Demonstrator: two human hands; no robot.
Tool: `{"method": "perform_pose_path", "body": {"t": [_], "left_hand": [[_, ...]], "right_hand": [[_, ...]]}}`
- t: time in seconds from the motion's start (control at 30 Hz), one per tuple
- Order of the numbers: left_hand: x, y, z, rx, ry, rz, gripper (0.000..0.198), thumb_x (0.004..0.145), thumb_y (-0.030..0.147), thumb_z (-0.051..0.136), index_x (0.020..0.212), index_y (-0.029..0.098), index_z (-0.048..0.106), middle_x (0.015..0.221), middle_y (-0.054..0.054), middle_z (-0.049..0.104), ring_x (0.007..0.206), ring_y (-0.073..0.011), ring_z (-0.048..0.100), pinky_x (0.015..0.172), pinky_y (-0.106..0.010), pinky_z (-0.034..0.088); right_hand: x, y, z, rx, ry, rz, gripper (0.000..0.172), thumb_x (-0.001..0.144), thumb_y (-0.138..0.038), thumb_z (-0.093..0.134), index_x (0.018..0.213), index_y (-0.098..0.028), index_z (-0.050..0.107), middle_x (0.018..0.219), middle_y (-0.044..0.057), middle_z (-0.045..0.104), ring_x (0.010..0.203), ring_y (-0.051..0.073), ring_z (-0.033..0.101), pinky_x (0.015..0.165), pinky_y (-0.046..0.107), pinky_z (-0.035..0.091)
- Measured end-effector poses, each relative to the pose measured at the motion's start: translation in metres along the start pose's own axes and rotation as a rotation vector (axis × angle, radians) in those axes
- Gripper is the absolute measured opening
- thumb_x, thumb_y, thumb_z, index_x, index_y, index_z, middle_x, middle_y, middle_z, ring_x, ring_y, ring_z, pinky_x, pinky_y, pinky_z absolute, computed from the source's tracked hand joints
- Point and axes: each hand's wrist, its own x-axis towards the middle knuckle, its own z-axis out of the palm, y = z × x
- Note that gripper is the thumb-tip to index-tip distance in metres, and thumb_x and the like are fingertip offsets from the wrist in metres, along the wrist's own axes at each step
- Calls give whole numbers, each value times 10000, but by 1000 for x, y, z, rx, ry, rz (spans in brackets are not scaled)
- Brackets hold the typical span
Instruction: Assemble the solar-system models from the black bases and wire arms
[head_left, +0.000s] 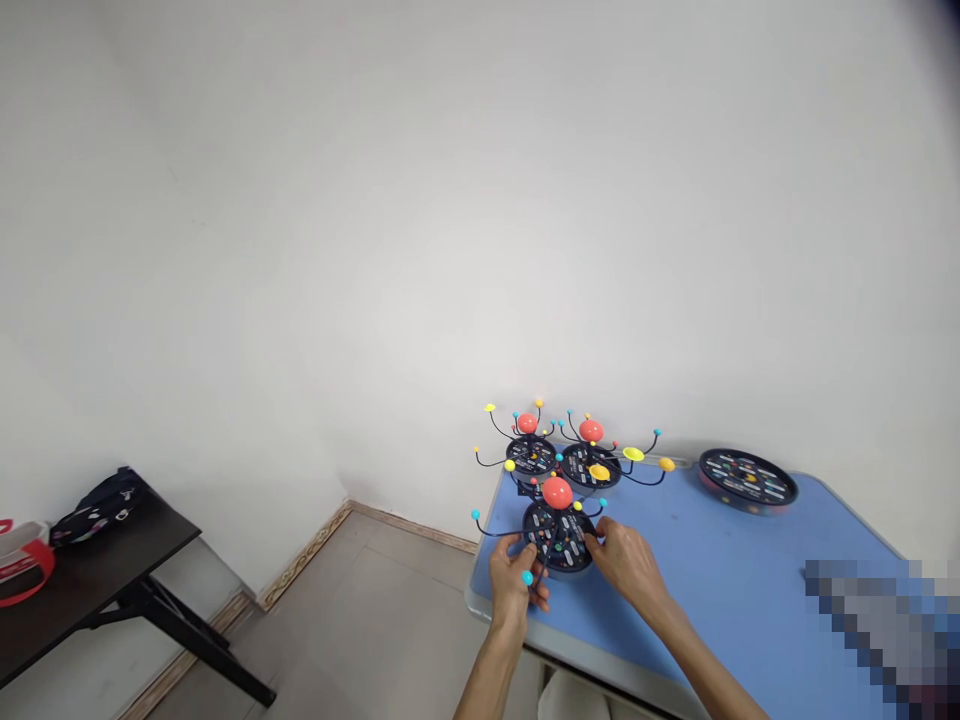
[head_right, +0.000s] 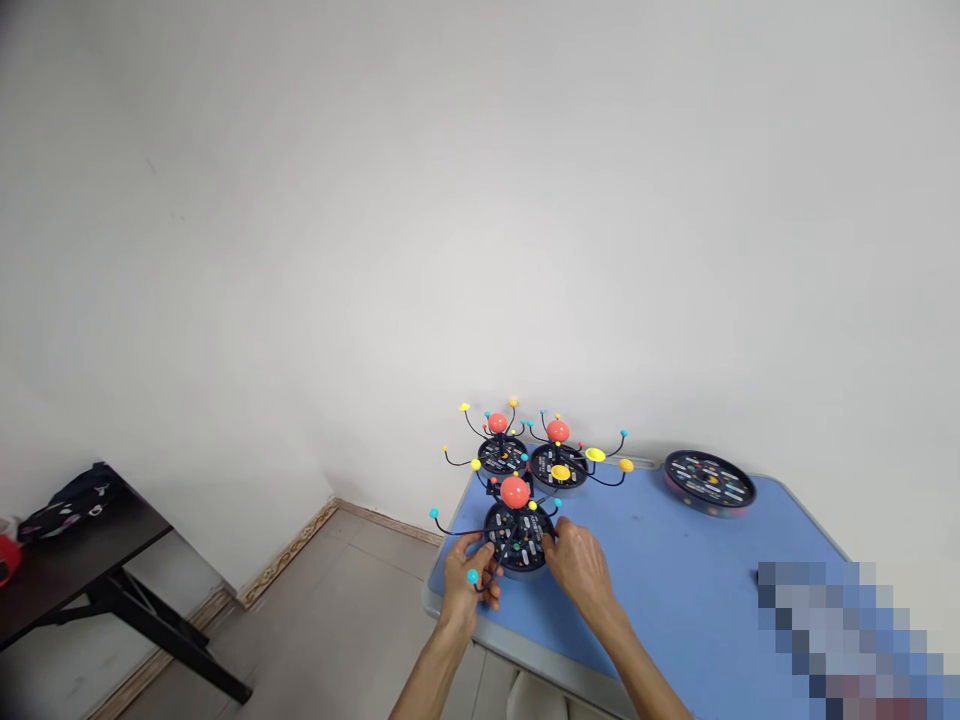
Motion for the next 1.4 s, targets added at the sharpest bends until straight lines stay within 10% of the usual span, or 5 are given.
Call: {"method": "perform_pose_path", "body": {"t": [0.37, 1.4], "left_hand": [[-3, 6, 2, -2, -23, -29, 807, 470, 573, 726, 1103, 119, 514, 440, 38, 573, 316, -139, 479, 279, -222, 341], [1, 7, -9, -26, -101, -82, 720, 523, 445, 814, 1127, 152, 554, 471, 37, 589, 332, -130, 498, 305, -189, 332]], "right_hand": [[20, 7, 12, 140, -48, 105, 285, 983, -403, 515, 943, -165, 667, 906, 28, 716, 825, 163, 675, 784, 361, 536], [16, 12, 11, 467, -132, 231, 279, 941, -358, 604, 1143, -166, 628, 1125, 60, 668, 933, 196, 663, 806, 404, 564]]}}
